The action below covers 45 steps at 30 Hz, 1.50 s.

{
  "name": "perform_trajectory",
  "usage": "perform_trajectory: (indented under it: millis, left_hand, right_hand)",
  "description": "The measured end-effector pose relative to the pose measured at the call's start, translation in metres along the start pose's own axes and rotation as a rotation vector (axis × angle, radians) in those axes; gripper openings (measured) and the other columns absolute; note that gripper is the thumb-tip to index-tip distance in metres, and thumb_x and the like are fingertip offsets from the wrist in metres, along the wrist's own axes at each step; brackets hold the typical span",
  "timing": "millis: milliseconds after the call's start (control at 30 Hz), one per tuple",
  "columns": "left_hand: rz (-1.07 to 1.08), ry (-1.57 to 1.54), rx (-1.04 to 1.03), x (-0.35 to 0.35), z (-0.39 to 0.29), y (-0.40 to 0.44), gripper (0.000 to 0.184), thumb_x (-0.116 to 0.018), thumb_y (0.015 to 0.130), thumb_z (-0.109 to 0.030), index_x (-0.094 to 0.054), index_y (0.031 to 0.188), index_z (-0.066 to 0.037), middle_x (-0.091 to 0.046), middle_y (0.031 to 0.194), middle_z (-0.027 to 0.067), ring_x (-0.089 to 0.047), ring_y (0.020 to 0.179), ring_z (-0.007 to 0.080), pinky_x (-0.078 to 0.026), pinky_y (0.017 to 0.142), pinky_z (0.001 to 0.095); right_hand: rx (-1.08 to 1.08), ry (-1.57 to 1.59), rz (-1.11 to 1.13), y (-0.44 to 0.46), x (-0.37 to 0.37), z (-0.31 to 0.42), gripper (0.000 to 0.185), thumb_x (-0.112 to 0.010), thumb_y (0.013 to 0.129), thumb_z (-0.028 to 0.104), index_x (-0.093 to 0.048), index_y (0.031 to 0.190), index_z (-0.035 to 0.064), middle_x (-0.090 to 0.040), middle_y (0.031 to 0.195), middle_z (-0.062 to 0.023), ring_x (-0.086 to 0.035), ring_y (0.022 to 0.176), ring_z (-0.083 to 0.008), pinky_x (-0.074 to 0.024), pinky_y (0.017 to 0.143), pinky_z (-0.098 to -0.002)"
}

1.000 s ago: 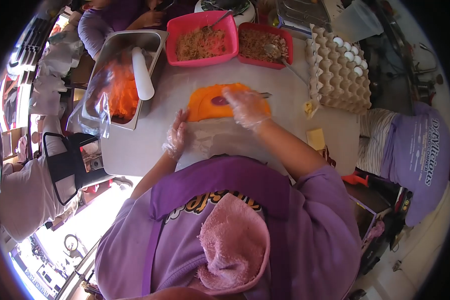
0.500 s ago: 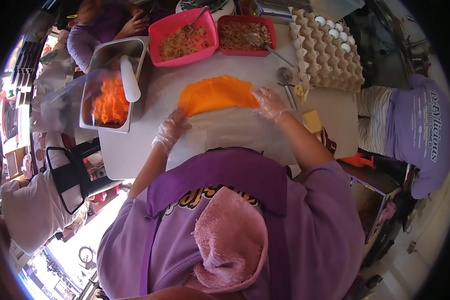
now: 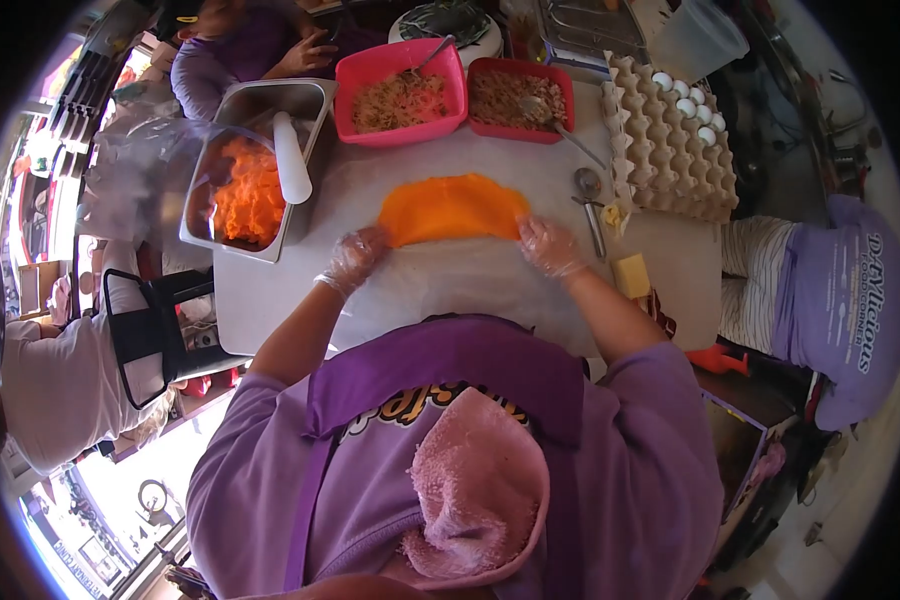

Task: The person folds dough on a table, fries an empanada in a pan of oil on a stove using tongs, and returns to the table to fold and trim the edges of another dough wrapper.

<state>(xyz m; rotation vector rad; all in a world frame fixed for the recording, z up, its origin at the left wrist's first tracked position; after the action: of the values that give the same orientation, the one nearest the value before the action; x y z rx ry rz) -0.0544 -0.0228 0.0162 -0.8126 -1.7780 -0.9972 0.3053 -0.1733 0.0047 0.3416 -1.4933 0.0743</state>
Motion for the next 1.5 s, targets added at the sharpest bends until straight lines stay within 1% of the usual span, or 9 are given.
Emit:
perform_trajectory:
  millis: [467,733,800,900,967,1200,1400,1467,1500]
  left_hand:
    - [-0.288,-0.9,0.898,-0.001,0.007,0.031,0.032,-0.051,0.093,-0.025,-0.056,0.112,0.001,-0.063,0.097,0.0086,-0.057,0.091,0.0155,-0.045,0.083,0.029]
    - [-0.349,-1.184,0.519,0.056,-0.107,0.117,0.026,-0.058,0.09,-0.016,-0.058,0.109,0.002,-0.064,0.098,0.0093,-0.058,0.093,0.0165,-0.044,0.085,0.0285]
    - [-0.016,-0.908,0.351,0.089,-0.131,0.121,0.027,-0.057,0.09,-0.018,-0.059,0.108,0.002,-0.064,0.095,0.0092,-0.06,0.093,0.0185,-0.045,0.086,0.0303]
    - [-0.219,-0.801,0.124,0.079,-0.131,0.108,0.033,-0.054,0.092,-0.019,-0.052,0.118,0.002,-0.057,0.115,0.0127,-0.056,0.103,0.0225,-0.042,0.091,0.031]
    - [-0.35,-1.023,0.196,0.069,-0.131,0.097,0.037,-0.051,0.093,-0.021,-0.047,0.123,0.001,-0.052,0.121,0.014,-0.053,0.108,0.0239,-0.041,0.093,0.0328]
    - [-0.387,-1.908,1.087,0.014,-0.116,0.101,0.067,-0.04,0.091,-0.053,-0.033,0.134,-0.002,-0.042,0.133,0.0154,-0.044,0.119,0.0286,-0.032,0.102,0.0413]
    - [-0.168,-2.696,0.688,0.028,-0.112,0.098,0.07,-0.044,0.086,-0.059,-0.034,0.134,-0.009,-0.034,0.138,0.0159,-0.036,0.126,0.0345,-0.027,0.105,0.051]
    - [-0.091,-2.686,0.735,0.028,-0.112,0.091,0.068,-0.046,0.086,-0.059,-0.036,0.133,-0.009,-0.034,0.138,0.0157,-0.037,0.125,0.0347,-0.029,0.104,0.0519]
    - [-0.023,-2.67,0.771,0.028,-0.112,0.087,0.067,-0.047,0.086,-0.058,-0.038,0.131,-0.01,-0.034,0.138,0.0155,-0.039,0.124,0.0349,-0.031,0.102,0.0528]
  right_hand:
    - [-0.372,0.497,-0.041,0.037,0.051,0.012,0.042,-0.065,0.081,0.028,-0.058,0.113,0.0027,-0.054,0.109,-0.0141,-0.053,0.1,-0.0305,-0.0462,0.082,-0.0379]
    - [-0.253,0.917,-0.335,0.113,0.064,0.06,0.059,-0.07,0.076,0.012,-0.044,0.129,0.0066,-0.049,0.112,-0.0128,-0.053,0.102,-0.0248,-0.0463,0.085,-0.0323]
    - [-0.141,0.842,-0.443,0.113,0.065,0.05,0.045,-0.065,0.08,0.008,-0.049,0.122,0.0046,-0.052,0.109,-0.0112,-0.053,0.103,-0.022,-0.0461,0.087,-0.0302]
    - [-0.227,1.091,-0.328,0.108,0.075,0.038,0.028,-0.058,0.085,0.008,-0.054,0.111,0.0013,-0.056,0.101,-0.0097,-0.057,0.095,-0.0211,-0.0468,0.085,-0.0289]
    - [-0.831,2.074,-0.282,0.107,0.097,0.039,0.017,-0.051,0.089,0.009,-0.057,0.102,-0.0001,-0.059,0.095,-0.008,-0.059,0.087,-0.0195,-0.0479,0.082,-0.0292]
    - [-0.4,2.069,-0.241,0.112,0.169,0.07,0.02,-0.049,0.092,0.015,-0.058,0.1,-0.0012,-0.061,0.092,-0.0082,-0.059,0.085,-0.0167,-0.049,0.078,-0.0299]
    - [-0.548,1.981,0.098,0.129,0.158,0.095,0.023,-0.049,0.091,0.016,-0.058,0.101,-0.0021,-0.059,0.1,-0.0104,-0.059,0.091,-0.0183,-0.0475,0.081,-0.0297]
    - [-0.36,1.379,0.286,0.125,0.153,0.103,0.022,-0.047,0.09,0.009,-0.057,0.106,-0.0019,-0.056,0.111,-0.011,-0.056,0.1,-0.0193,-0.0446,0.089,-0.0284]
    - [0.11,0.619,0.283,0.115,0.138,0.095,0.03,-0.043,0.087,0.001,-0.056,0.115,0.0017,-0.051,0.123,-0.0099,-0.053,0.11,-0.0199,-0.0404,0.096,-0.0278]
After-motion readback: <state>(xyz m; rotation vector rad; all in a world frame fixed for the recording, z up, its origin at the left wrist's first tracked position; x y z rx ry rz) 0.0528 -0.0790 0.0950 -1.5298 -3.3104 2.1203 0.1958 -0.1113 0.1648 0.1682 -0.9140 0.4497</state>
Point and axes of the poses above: each hand's wrist, its own y-axis towards the middle knuckle, its own x-axis out of the back of the hand, z = x × y, the point moved 1 cm from there along y, towards the middle knuckle
